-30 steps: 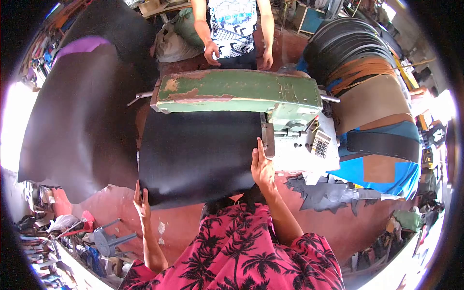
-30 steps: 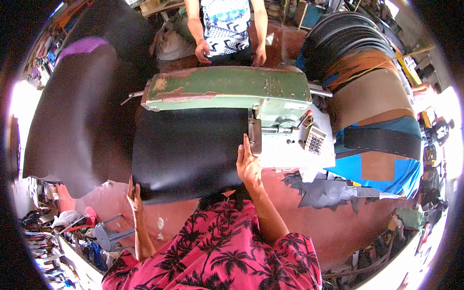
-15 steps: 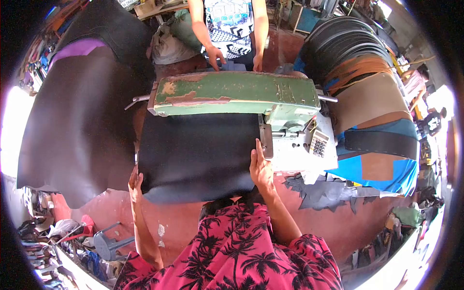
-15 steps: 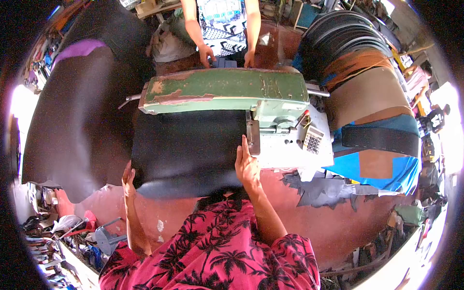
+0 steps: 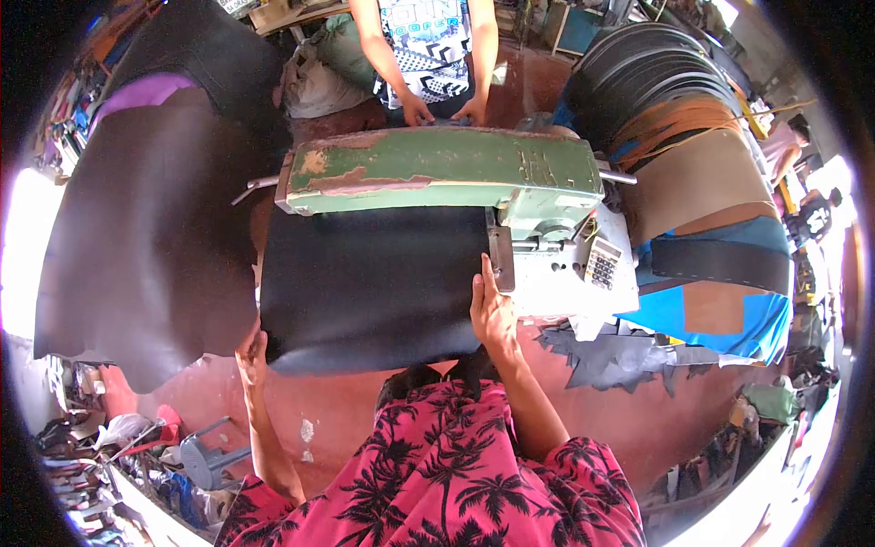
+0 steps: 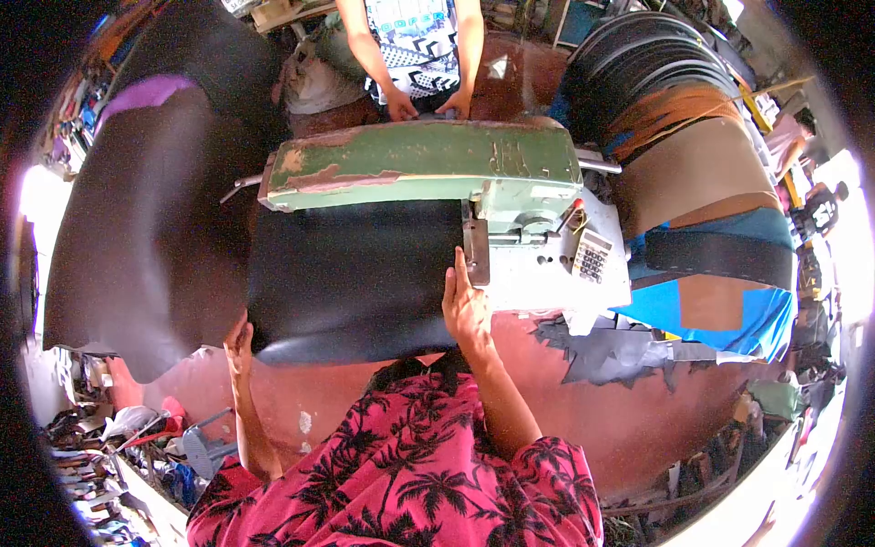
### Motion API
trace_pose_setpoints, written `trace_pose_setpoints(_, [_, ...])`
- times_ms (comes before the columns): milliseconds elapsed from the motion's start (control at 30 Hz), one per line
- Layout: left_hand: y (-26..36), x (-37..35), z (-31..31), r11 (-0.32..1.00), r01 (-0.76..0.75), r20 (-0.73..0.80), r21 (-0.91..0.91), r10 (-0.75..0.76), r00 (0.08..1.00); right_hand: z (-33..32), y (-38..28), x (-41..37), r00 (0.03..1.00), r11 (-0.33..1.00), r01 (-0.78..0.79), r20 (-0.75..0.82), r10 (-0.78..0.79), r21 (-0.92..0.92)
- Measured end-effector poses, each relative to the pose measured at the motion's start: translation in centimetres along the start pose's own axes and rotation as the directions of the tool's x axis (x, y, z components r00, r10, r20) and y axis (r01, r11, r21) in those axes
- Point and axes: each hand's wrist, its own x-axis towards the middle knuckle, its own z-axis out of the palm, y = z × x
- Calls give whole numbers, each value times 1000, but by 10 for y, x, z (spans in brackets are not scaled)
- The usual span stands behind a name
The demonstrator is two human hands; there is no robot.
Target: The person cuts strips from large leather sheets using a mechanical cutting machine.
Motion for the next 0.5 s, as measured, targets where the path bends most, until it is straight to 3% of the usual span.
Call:
trace_pose_setpoints(100, [-3,-9,-3,991,101,-36,-86,-104,994,-1,1,0,1000,1000,1,14,-1,-18])
trace_pose_setpoints(233, [-18,-15,-6,997,68,-36,-40,-70,997,-2,-1,1,998,999,-34,55,35,-13])
trace_pose_setpoints(400, [-15,-23,-7,985,165,-60,-55,-168,984,-9,-7,1,984,995,-101,145,103,-21])
trace_pose_setpoints(467, [-15,-29,-10,991,128,-58,-29,-130,990,-1,-2,1,999,997,33,-31,-35,-71])
trace_pose_setpoints(500, [-14,-30,-10,996,91,-51,-4,-91,995,-2,-2,2,999,997,34,-33,-36,-70])
